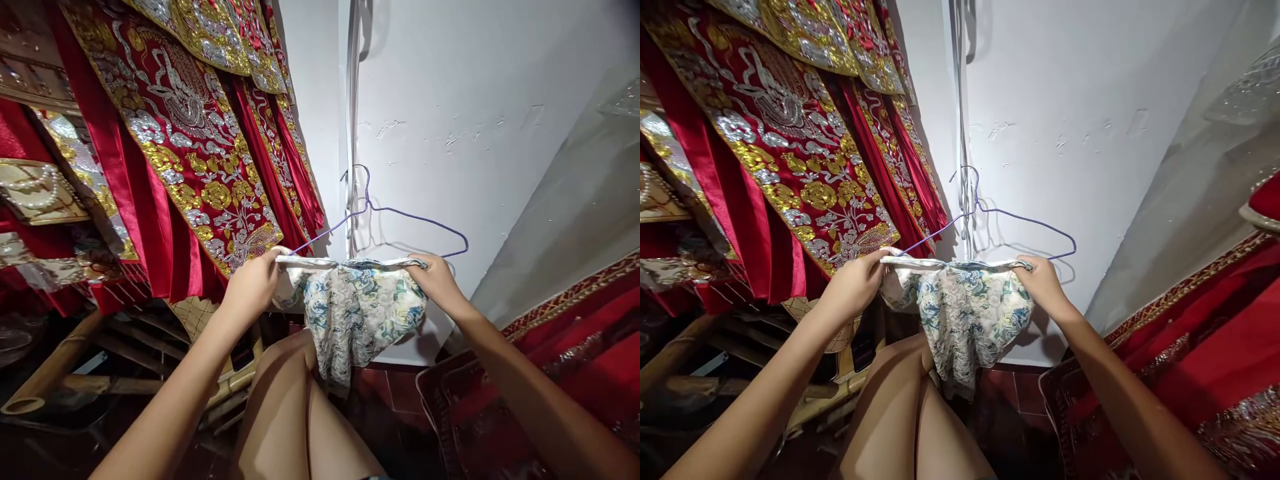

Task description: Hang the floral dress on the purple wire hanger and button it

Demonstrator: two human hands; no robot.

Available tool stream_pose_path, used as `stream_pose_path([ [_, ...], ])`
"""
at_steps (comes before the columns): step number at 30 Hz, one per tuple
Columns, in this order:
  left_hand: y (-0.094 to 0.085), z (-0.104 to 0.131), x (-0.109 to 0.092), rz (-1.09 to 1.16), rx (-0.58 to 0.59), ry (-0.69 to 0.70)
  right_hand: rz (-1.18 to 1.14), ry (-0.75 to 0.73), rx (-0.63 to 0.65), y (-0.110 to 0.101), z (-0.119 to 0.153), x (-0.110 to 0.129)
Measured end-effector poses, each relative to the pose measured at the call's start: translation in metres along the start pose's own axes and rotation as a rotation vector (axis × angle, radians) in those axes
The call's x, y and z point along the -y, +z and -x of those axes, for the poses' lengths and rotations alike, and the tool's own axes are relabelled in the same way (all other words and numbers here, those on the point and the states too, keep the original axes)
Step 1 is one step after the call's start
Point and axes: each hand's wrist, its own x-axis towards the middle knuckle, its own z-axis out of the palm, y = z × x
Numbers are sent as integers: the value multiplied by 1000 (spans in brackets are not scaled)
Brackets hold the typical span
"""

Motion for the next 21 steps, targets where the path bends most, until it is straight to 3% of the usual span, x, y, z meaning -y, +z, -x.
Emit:
stream_pose_path([
  [4,0,-24,-13,265,-135,201,-60,6,121,5,12,13],
  [6,9,-33,-16,379,-170,287,-120,-15,234,5,20,18],
  [8,20,-40,-15,441,-245,323,-171,-43,254,0,27,21],
  [10,30,-41,-12,460,-308,345,-210,-59,94,-10,31,20],
  [13,36,-39,-10,437,-291,360,-167,-38,-233,-27,24,14],
  [15,34,-36,-11,430,-259,340,-23,23,-281,-38,11,10],
  [18,27,-37,-7,413,-271,324,120,80,-70,-56,-11,12],
  [21,18,-43,4,445,-355,269,1,125,239,-77,-23,27],
])
